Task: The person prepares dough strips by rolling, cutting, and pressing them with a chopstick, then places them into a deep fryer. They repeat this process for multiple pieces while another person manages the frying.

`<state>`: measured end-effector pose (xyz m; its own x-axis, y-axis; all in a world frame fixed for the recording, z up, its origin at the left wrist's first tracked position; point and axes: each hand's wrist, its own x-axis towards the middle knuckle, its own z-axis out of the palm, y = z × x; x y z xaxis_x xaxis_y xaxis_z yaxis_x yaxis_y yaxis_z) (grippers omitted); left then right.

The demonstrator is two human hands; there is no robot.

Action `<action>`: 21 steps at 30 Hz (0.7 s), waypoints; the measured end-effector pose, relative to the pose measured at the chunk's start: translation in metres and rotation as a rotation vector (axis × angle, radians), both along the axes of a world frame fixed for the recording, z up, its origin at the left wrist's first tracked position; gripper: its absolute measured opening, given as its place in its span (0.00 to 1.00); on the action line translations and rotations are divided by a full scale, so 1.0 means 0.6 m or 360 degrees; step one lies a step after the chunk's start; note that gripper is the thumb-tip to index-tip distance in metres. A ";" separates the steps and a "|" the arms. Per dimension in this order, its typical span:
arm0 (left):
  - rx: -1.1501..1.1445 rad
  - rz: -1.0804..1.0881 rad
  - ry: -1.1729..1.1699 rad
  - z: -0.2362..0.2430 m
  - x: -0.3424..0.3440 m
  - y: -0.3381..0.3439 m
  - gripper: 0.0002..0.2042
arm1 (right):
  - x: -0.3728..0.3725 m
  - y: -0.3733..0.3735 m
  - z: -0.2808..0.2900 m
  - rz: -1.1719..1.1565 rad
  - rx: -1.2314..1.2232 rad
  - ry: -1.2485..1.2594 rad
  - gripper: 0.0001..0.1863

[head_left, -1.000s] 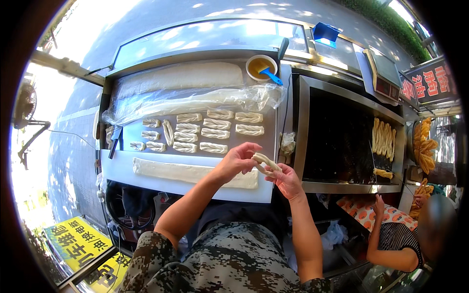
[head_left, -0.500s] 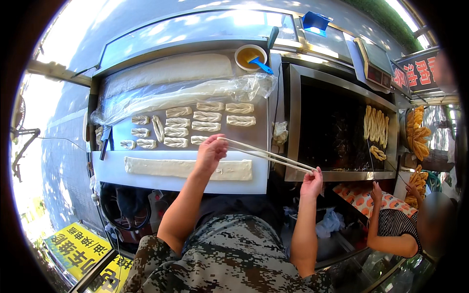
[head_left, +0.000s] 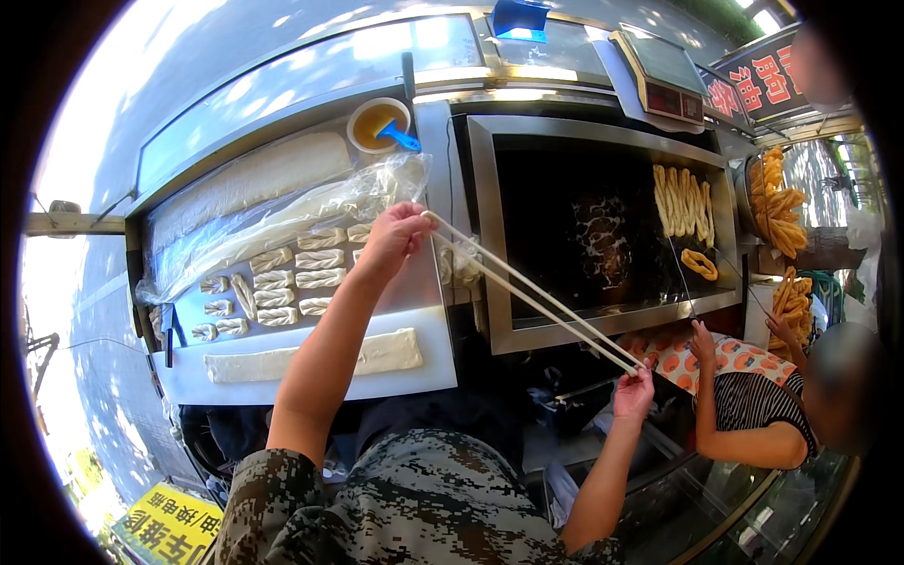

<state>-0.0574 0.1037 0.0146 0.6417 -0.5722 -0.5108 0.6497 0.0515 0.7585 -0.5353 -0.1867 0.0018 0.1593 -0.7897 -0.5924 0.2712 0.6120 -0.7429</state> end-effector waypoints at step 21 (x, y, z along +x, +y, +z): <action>0.1442 -0.1367 -0.2353 -0.281 0.008 -0.615 0.06 | 0.268 -0.208 -0.223 0.1656 -0.1042 0.2418 0.11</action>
<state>-0.0528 -0.2655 -0.1541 0.5112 -0.8380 -0.1908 -0.7970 -0.5453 0.2597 -0.3742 -0.3118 -0.1319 0.3556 -0.8597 -0.3667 -0.9343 -0.3373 -0.1153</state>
